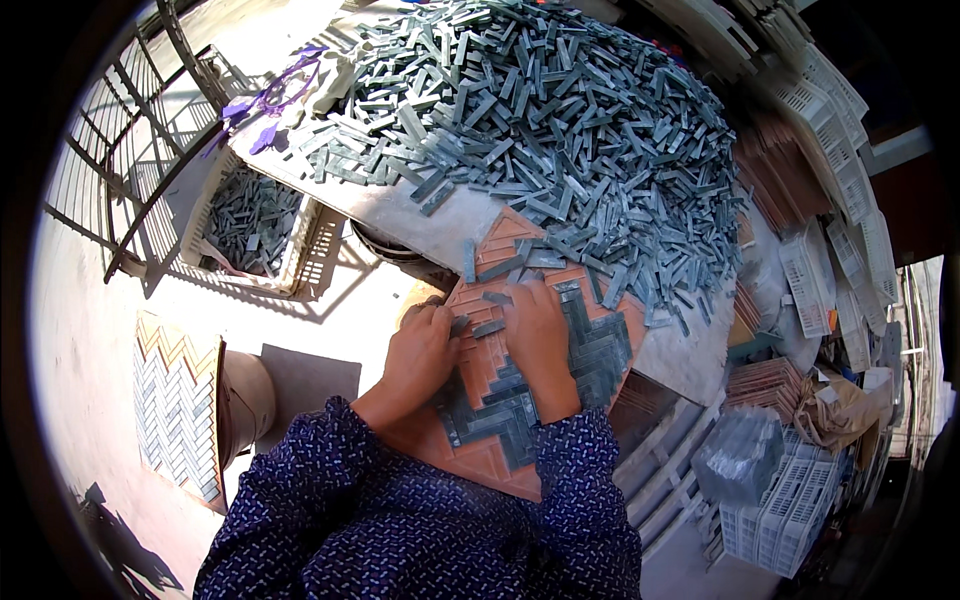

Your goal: The person arranges small rectangular tiles by hand on a wooden board, forming a herringbone pattern. The person picks tiles from a nearby pile and places them one by one into the pattern, adjusting positions as needed.

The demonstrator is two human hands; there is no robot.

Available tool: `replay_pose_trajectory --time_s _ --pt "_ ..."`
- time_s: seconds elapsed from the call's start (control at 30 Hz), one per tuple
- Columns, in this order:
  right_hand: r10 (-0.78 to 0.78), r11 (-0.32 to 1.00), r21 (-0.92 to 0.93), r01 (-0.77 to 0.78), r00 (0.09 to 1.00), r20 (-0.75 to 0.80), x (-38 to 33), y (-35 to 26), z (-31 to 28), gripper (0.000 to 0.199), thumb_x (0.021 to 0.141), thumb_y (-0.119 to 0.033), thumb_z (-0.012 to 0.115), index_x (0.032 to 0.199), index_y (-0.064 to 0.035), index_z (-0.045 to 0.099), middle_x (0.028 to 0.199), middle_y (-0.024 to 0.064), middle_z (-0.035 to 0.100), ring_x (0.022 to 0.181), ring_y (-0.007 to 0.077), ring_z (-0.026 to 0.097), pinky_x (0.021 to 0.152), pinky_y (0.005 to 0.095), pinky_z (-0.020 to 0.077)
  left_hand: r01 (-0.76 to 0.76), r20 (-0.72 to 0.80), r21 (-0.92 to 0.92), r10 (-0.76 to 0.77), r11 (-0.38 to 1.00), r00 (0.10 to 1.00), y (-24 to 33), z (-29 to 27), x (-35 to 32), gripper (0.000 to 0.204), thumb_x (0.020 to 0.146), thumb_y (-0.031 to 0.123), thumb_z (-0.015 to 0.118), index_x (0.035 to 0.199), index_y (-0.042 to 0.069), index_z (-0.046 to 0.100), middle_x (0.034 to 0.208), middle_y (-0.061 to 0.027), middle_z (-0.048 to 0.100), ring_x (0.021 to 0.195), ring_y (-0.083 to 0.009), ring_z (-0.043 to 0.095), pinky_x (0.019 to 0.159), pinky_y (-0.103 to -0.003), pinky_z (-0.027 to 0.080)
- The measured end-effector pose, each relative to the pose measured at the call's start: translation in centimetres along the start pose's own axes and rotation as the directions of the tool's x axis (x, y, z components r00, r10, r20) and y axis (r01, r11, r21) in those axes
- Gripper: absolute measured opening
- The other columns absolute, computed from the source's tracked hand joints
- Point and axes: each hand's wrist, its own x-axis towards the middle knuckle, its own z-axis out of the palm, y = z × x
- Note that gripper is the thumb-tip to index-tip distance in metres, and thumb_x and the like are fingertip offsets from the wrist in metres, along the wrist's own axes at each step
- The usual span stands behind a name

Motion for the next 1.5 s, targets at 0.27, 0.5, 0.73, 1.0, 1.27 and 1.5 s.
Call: replay_pose_trajectory --time_s 0.27,0.5,0.73,1.0,1.27,1.5 --pt "0.254 0.936 0.219 -0.277 0.959 0.130 -7.8 -4.2 0.8 0.027 0.078 -0.008 0.067 0.101 -0.0018 0.057 0.090 0.0186 0.060 0.076 0.0364 0.062 0.066 0.0422 0.0506 -0.186 -0.034 -0.048 0.184 0.981 0.982 -2.0 -0.2 1.7 0.027 0.073 0.009 0.066 0.098 0.004 0.057 0.088 -0.0131 0.059 0.086 -0.0331 0.059 0.073 -0.041 0.050" --pt "0.263 0.926 0.214 -0.311 0.938 0.225 -8.3 -5.2 0.2 0.026 0.079 -0.008 0.067 0.102 -0.0032 0.056 0.089 0.0184 0.060 0.078 0.0363 0.062 0.066 0.0428 0.0516 -0.193 0.008 -0.016 0.194 0.981 0.981 -2.2 -1.2 0.8 0.027 0.072 0.009 0.068 0.097 0.005 0.060 0.088 -0.0120 0.058 0.086 -0.0322 0.058 0.073 -0.040 0.049" --pt "0.179 0.923 0.294 -0.247 0.954 0.239 -7.1 -4.0 0.6 0.032 0.081 -0.004 0.062 0.113 -0.0055 0.060 0.099 0.0181 0.063 0.086 0.0376 0.062 0.072 0.0404 0.0509 -0.197 -0.012 -0.098 0.197 0.975 0.980 -2.5 -1.6 0.4 0.028 0.074 0.005 0.068 0.101 0.005 0.062 0.092 -0.0121 0.058 0.089 -0.0319 0.058 0.075 -0.039 0.049" --pt "0.079 0.931 0.306 -0.200 0.927 0.367 -6.1 -2.7 -0.2 0.032 0.079 -0.004 0.064 0.111 -0.0057 0.062 0.103 0.0178 0.064 0.089 0.0368 0.062 0.075 0.0394 0.0512 -0.176 0.018 -0.116 0.180 0.977 0.984 -2.6 -1.5 0.3 0.030 0.072 0.004 0.068 0.101 0.005 0.062 0.093 -0.0104 0.057 0.091 -0.0304 0.056 0.079 -0.039 0.048" --pt "0.008 0.968 0.232 -0.097 0.934 0.357 -5.7 -3.1 -1.1 0.033 0.079 -0.006 0.066 0.112 -0.0045 0.061 0.098 0.0149 0.064 0.084 0.0335 0.063 0.073 0.0381 0.0519 -0.135 0.009 -0.097 0.136 0.986 0.991 -2.6 -1.6 -0.4 0.035 0.072 0.007 0.071 0.106 0.005 0.060 0.100 -0.0119 0.058 0.097 -0.0316 0.056 0.082 -0.039 0.048" --pt "0.183 0.868 0.411 -0.279 0.948 0.259 -8.6 -3.5 -1.6 0.030 0.079 -0.004 0.069 0.108 -0.0021 0.063 0.085 0.0138 0.064 0.070 0.0240 0.063 0.062 0.0319 0.0495 -0.010 0.039 -0.134 0.015 0.991 0.999 -2.7 -1.6 -0.6 0.032 0.071 0.009 0.073 0.100 0.005 0.060 0.098 -0.0125 0.059 0.093 -0.0321 0.058 0.080 -0.039 0.049"
